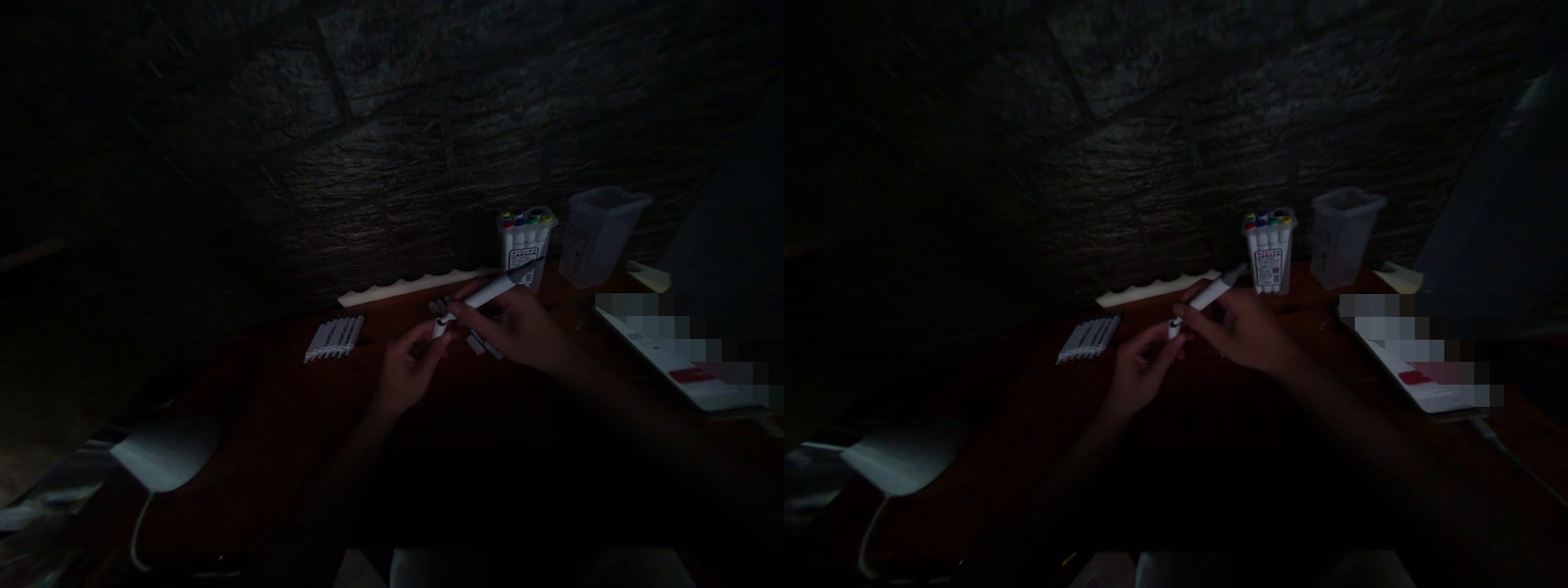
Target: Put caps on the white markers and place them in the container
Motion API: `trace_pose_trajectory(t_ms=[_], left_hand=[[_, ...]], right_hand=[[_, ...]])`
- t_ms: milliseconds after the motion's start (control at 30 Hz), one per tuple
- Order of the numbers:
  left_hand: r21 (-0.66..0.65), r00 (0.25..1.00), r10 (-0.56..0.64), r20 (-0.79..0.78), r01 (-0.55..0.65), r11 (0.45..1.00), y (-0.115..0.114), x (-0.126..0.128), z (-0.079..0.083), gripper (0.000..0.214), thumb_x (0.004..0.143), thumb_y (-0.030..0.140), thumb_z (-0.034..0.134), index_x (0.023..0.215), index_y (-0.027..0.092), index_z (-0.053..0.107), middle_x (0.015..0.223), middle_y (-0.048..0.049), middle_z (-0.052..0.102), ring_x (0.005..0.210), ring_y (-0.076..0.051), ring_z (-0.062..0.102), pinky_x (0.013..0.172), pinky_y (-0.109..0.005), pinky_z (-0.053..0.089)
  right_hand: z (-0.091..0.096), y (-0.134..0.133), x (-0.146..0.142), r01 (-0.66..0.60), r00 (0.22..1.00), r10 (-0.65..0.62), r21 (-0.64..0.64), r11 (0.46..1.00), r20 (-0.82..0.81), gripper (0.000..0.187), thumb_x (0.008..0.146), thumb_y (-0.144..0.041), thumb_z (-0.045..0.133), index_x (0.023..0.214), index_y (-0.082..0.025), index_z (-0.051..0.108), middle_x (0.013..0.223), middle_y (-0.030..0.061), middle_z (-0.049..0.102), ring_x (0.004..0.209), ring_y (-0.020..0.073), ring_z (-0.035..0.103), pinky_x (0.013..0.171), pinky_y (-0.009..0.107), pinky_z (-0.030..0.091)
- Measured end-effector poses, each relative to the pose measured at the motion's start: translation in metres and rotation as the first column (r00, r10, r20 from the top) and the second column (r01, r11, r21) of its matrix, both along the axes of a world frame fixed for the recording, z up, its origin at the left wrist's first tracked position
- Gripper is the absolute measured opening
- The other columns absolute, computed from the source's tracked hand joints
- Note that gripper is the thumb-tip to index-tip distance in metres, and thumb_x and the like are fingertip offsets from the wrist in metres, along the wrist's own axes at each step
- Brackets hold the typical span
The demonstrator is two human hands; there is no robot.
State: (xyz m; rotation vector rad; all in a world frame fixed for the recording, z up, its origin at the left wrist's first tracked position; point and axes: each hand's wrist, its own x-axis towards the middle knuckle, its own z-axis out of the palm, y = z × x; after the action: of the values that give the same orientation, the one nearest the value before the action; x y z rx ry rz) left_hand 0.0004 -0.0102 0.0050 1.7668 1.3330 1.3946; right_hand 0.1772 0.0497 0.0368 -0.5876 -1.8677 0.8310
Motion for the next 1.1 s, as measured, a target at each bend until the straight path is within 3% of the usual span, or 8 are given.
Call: trace_pose_trajectory(t_ms=[133,233,467,633,1000,1100], left_hand=[[-0.009,0.999,-0.030,-0.018,0.030,1.000,-0.004,0.003,-0.001,0.024,0.085,0.034,0.064,0.102,0.018,0.070,0.093,-0.0060,0.074,0.072,-0.014,0.064,0.068,-0.026,0.052],[-0.010,0.999,-0.044,-0.012,0.044,0.999,-0.007,0.007,0.000,0.023,0.087,0.034,0.062,0.102,0.018,0.070,0.097,-0.0066,0.074,0.076,-0.016,0.065,0.070,-0.028,0.053],[-0.007,0.999,-0.023,0.029,0.024,1.000,-0.003,0.002,-0.001,0.025,0.086,0.034,0.063,0.104,0.018,0.069,0.096,-0.0062,0.074,0.075,-0.015,0.065,0.069,-0.027,0.052],[-0.002,1.000,-0.020,0.014,0.020,1.000,-0.002,0.002,-0.001,0.024,0.086,0.033,0.063,0.104,0.018,0.069,0.093,-0.0056,0.074,0.073,-0.014,0.064,0.069,-0.026,0.052],[0.003,0.999,-0.029,-0.017,0.029,1.000,-0.003,0.001,0.003,0.020,0.086,0.032,0.062,0.098,0.017,0.070,0.086,-0.0040,0.073,0.071,-0.014,0.062,0.067,-0.025,0.050],[0.005,1.000,0.005,-0.027,-0.005,1.000,-0.004,0.001,0.005,0.020,0.087,0.032,0.061,0.096,0.016,0.070,0.081,-0.0035,0.072,0.067,-0.013,0.060,0.062,-0.023,0.048]], right_hand=[[0.002,0.016,0.014,0.242,0.970,-0.242,0.139,0.960,-0.013,0.018,0.086,-0.037,0.062,0.086,-0.022,0.071,0.088,0.0046,0.072,0.077,0.0188,0.065,0.069,0.031,0.049],[0.001,0.023,0.019,0.370,0.926,-0.366,0.033,0.928,-0.097,0.023,0.086,-0.042,0.061,0.087,-0.020,0.070,0.079,0.0045,0.070,0.072,0.0185,0.065,0.064,0.030,0.049],[0.009,0.002,0.004,0.202,0.944,-0.241,-0.184,0.962,-0.225,0.023,0.080,-0.046,0.066,0.081,-0.023,0.066,0.066,0.0009,0.066,0.057,0.0151,0.061,0.049,0.026,0.046],[0.014,-0.005,0.003,0.112,0.951,-0.175,-0.245,0.963,-0.253,0.026,0.078,-0.050,0.067,0.081,-0.024,0.065,0.064,-0.0002,0.065,0.052,0.0134,0.057,0.045,0.025,0.044],[-0.001,-0.009,-0.005,0.016,1.000,-0.016,0.005,1.000,-0.005,0.021,0.087,-0.042,0.060,0.084,-0.022,0.069,0.081,0.0024,0.071,0.069,0.0158,0.064,0.060,0.027,0.049],[0.001,-0.006,-0.002,0.102,0.993,-0.108,0.113,0.988,0.054,0.022,0.087,-0.041,0.059,0.082,-0.022,0.070,0.087,0.0040,0.072,0.074,0.0176,0.065,0.065,0.030,0.049]])
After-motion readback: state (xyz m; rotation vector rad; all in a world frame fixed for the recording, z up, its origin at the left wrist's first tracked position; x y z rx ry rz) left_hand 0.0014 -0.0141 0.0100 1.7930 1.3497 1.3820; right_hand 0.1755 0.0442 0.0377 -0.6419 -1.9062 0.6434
